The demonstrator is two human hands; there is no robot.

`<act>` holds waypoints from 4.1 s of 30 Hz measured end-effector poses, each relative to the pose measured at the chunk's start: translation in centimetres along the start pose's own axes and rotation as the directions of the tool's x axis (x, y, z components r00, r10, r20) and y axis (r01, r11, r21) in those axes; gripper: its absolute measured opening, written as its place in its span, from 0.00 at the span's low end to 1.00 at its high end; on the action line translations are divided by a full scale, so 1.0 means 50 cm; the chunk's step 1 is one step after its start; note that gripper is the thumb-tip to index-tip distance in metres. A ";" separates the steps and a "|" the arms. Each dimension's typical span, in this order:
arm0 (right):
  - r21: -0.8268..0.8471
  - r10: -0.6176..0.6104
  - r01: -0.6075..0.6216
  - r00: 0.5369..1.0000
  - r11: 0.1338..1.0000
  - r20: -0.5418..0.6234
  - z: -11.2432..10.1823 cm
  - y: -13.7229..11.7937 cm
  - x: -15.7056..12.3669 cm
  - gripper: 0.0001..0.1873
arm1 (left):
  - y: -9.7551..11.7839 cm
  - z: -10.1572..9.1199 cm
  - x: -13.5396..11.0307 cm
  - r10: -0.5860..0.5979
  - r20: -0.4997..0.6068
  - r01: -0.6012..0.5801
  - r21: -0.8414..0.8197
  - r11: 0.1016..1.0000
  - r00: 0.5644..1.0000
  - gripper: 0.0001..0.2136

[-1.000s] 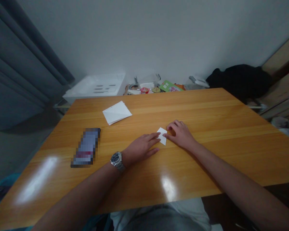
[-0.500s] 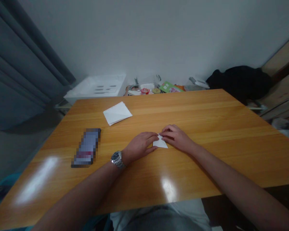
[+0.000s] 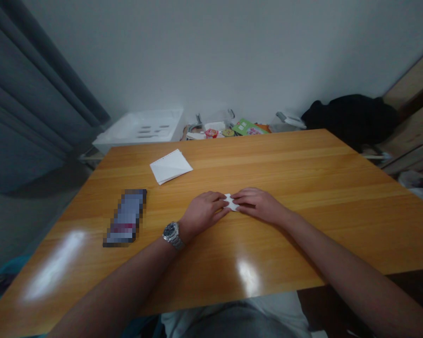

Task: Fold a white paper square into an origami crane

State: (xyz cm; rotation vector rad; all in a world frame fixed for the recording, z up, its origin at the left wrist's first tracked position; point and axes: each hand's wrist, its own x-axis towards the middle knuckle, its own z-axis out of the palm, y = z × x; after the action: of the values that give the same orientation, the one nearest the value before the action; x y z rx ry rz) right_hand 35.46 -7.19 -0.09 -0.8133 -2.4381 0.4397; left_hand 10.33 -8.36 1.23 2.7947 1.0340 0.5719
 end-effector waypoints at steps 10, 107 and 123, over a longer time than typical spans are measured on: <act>-0.001 -0.029 0.029 0.999 1.000 0.039 -0.003 -0.010 0.007 0.13 | -0.003 0.007 0.013 -0.092 -0.030 0.085 -0.183 0.979 0.995 0.11; -0.097 0.149 -0.134 0.974 0.986 0.170 -0.021 0.036 -0.049 0.26 | 0.066 0.026 -0.009 0.058 0.100 -0.069 0.116 0.991 0.993 0.20; -0.108 0.183 -0.167 0.969 0.980 0.167 -0.019 0.039 -0.045 0.25 | 0.058 0.019 -0.005 0.033 0.149 -0.042 0.053 0.998 0.988 0.20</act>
State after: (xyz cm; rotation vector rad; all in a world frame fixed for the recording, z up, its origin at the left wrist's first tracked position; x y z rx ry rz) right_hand 38.42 -7.01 -1.05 -1.0777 -2.5752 0.4844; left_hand 12.25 -10.72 0.94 2.8595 0.9845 0.3376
